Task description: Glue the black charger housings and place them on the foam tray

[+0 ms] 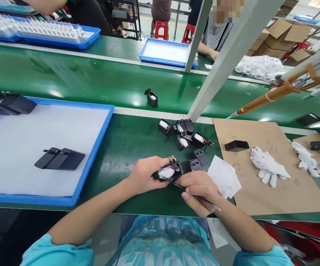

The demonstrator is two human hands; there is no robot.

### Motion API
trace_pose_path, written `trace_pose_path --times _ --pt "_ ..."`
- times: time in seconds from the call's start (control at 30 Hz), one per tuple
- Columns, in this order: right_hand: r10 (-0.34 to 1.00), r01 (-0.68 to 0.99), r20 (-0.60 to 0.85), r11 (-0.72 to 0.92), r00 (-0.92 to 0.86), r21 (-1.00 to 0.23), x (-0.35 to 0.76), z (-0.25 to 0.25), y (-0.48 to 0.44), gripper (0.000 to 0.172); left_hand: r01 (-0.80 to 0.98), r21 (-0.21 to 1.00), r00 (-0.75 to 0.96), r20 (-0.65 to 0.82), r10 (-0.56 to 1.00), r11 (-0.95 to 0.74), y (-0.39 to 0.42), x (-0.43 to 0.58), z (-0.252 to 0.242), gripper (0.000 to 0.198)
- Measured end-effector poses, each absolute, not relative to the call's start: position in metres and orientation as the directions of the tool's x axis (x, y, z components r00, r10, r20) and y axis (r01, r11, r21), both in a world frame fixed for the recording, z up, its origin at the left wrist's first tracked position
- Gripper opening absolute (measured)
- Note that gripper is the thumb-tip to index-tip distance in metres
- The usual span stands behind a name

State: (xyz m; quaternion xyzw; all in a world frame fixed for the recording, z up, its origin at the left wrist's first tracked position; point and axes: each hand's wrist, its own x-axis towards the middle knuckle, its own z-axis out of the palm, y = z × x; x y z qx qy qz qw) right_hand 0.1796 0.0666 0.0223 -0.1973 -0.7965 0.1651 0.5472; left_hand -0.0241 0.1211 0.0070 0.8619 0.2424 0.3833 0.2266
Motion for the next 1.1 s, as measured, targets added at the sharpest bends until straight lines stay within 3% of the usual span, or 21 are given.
trace_pose_path --times 0.2,0.33,0.43,0.7,0.9,1.1 --pt "0.588 0.075 0.747 0.799 -0.31 -0.597 0.184 0.028 0.067 0.023 0.213 0.554 0.588 0.585 0.559 -0.804 0.123 -0.023 0.009 0.05" --pt "0.785 -0.049 0.592 0.594 -0.183 -0.803 0.191 0.031 0.064 0.016 0.164 0.516 0.573 0.643 0.507 -0.841 0.127 -0.022 0.009 0.051" --pt "0.856 -0.072 0.497 0.492 -0.143 -0.867 0.197 0.031 0.063 0.011 0.143 0.5 0.566 0.667 0.486 -0.854 0.129 -0.022 0.009 0.047" --pt "0.863 -0.063 0.483 0.479 -0.147 -0.876 0.198 0.028 0.065 0.007 0.152 0.524 0.574 0.644 0.506 -0.838 0.128 -0.023 0.014 0.042" --pt "0.859 -0.065 0.479 0.476 -0.178 -0.877 0.195 0.027 0.064 0.009 0.109 0.568 0.579 0.631 0.517 -0.816 0.129 -0.024 0.011 0.05" --pt "0.759 -0.068 0.615 0.617 -0.212 -0.784 0.194 0.029 0.07 0.015 0.165 0.656 0.595 0.529 0.605 -0.737 0.125 -0.025 0.014 0.046"
